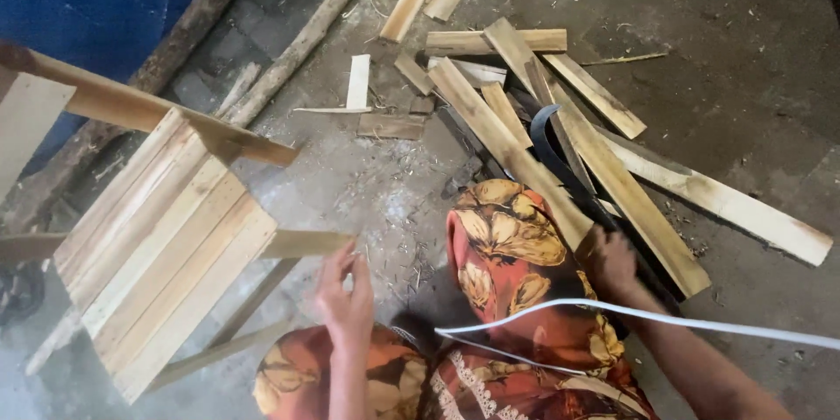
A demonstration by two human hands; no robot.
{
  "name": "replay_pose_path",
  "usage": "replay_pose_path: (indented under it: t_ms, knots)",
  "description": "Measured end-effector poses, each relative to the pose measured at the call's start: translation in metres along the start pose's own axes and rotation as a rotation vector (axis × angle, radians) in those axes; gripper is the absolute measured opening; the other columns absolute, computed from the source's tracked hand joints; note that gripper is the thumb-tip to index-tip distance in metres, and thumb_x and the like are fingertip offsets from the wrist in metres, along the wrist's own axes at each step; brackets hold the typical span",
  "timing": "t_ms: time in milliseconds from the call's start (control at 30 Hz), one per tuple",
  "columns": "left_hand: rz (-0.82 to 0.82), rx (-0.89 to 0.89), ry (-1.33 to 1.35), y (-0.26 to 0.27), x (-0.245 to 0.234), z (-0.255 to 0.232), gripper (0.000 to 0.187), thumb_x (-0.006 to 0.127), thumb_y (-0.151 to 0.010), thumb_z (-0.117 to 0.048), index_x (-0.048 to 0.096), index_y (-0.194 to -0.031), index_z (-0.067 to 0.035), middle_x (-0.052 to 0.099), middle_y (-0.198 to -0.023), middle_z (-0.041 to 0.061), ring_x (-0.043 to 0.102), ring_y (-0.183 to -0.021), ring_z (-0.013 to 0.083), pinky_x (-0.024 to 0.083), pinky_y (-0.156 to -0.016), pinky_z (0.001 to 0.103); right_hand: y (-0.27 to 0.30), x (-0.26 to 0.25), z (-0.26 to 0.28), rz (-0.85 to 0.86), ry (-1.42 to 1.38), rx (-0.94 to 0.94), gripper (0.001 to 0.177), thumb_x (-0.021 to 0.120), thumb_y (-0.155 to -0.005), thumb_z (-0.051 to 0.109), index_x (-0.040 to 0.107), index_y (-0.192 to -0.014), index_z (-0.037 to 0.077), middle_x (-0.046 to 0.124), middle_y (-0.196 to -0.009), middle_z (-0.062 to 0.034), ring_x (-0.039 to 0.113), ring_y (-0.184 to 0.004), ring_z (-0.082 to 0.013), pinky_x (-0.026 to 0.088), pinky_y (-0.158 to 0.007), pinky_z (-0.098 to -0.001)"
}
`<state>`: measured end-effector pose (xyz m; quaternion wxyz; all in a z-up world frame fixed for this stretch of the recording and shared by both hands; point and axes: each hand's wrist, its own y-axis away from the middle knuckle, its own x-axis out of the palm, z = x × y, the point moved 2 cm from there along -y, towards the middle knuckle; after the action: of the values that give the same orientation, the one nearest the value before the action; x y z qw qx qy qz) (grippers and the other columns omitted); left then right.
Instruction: Shaving and sanding wooden slats to finish a handmade chair
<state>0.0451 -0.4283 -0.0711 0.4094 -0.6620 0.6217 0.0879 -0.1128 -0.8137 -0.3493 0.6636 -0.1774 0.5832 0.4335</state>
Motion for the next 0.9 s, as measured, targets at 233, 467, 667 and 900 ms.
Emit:
replay_pose_path:
  t_ms: [233, 467, 667, 900]
  knots:
    - [0.121, -0.146, 0.015, 0.0, 0.005, -0.004, 0.033, 0.067, -0.087, 0.001, 0.069, -0.12, -0.001, 0.074, -0.101, 0.014, 0.073, -0.083, 0.0189, 0.062, -0.066, 0.024, 0.008, 0.021, -0.023, -0.063, -0.285, -0.116, 0.032, 0.05, -0.093, 0.033, 0.068, -0.116, 0.02, 0.066, -0.111, -0.012, 0.061, -0.093, -0.032, 0.046, -0.079, -0.0444]
    - [0.135, -0.153, -0.029, 0.002, 0.015, -0.001, 0.03, 0.065, -0.087, -0.001, 0.068, -0.117, 0.001, 0.075, -0.106, 0.017, 0.074, -0.093, 0.0237, 0.064, -0.082, 0.031, -0.069, 0.045, -0.141, -0.152, -0.061, 0.241, 0.063, 0.07, -0.089, 0.042, 0.049, -0.134, 0.003, 0.054, -0.123, -0.0322, 0.057, -0.105, -0.0509, 0.051, -0.085, -0.0595]
    - [0.1, -0.17, -0.018, 0.001, 0.008, -0.009, 0.032, 0.068, -0.085, -0.003, 0.071, -0.116, -0.004, 0.073, -0.102, 0.011, 0.074, -0.085, 0.0202, 0.059, -0.071, 0.029, -0.062, 0.009, -0.142, 0.061, -0.087, 0.076, 0.024, 0.082, -0.074, 0.019, 0.084, -0.095, 0.01, 0.08, -0.092, -0.0132, 0.077, -0.079, -0.0326, 0.061, -0.075, -0.0419]
    - [0.095, -0.126, -0.047, 0.003, 0.008, 0.0, 0.033, 0.07, -0.083, -0.001, 0.071, -0.115, -0.004, 0.076, -0.101, 0.012, 0.074, -0.081, 0.0191, 0.062, -0.067, 0.027, -0.05, -0.028, -0.165, -0.089, -0.255, 0.042, 0.039, 0.076, -0.073, 0.002, 0.073, -0.111, 0.009, 0.075, -0.098, -0.0104, 0.067, -0.09, -0.0298, 0.049, -0.073, -0.0444]
